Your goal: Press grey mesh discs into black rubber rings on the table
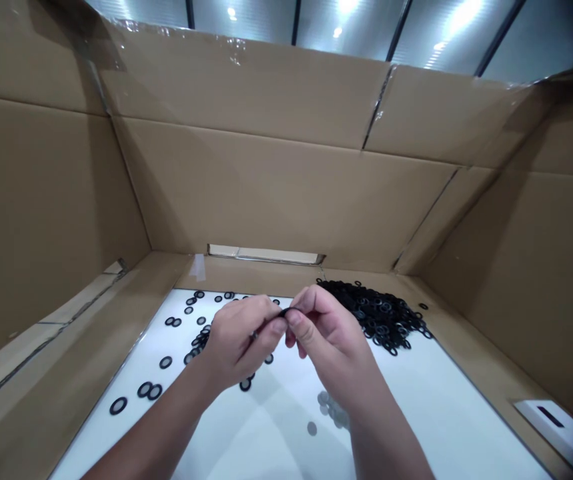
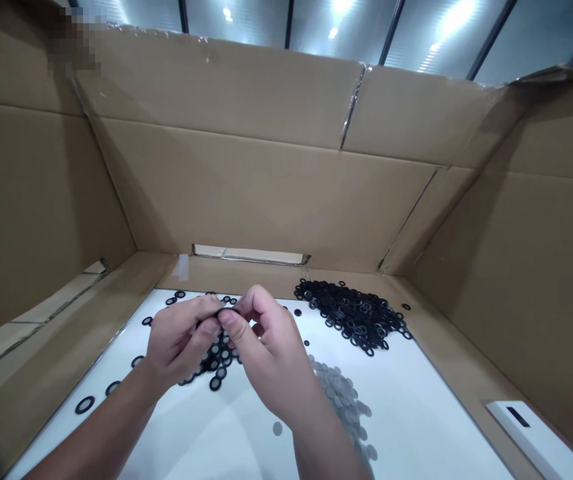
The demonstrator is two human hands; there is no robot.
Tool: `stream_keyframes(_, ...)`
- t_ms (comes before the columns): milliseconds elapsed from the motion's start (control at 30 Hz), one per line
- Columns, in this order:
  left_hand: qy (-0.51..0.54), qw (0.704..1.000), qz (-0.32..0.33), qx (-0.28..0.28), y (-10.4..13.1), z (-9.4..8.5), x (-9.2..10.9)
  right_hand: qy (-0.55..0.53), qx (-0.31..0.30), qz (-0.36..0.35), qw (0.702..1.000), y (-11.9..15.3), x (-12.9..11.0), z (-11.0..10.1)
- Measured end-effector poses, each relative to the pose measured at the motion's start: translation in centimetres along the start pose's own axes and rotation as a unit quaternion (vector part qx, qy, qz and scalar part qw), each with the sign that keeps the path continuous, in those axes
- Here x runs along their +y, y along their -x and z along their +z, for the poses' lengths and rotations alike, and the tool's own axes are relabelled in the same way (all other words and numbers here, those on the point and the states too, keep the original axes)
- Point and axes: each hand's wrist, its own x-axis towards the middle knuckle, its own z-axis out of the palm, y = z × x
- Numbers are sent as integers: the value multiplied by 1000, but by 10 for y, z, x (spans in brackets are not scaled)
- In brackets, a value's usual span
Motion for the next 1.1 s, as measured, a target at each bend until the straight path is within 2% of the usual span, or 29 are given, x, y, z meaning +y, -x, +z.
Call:
stream_keyframes(133,96,985,-138,-49,1,-1,-5,45,48,-58,996,-4,5,2)
stream_keyframes(233,181,958,-206,-88,2,-5,-8,111,35,-93,989,-6,6,-3)
stream_keyframes(333,218,945,-223,-103,2,-9,-9,177,20,-113,977,-7,5,-9)
stream_keyframes(467,257,918,-274,-130,1,-8,-8,160,-24,-121,979,-8,7,-10)
stream_keyframes(633,314,888,-314,-119,0,-5,-4,179,-2,-135,975,-11,13,-7)
stream_keyframes(733,338,875,-324,-121,0,-6,-5,180,-21,-150,972,-12,15,-8)
stream_keyframes(900,321,874,-337,-142,1,-14,-8,204,-15,-189,961,-12,17,-8)
stream_keyframes(1100,289,877,-342,-177,-3,-31,-5,246,10,-267,932,-11,18,-2)
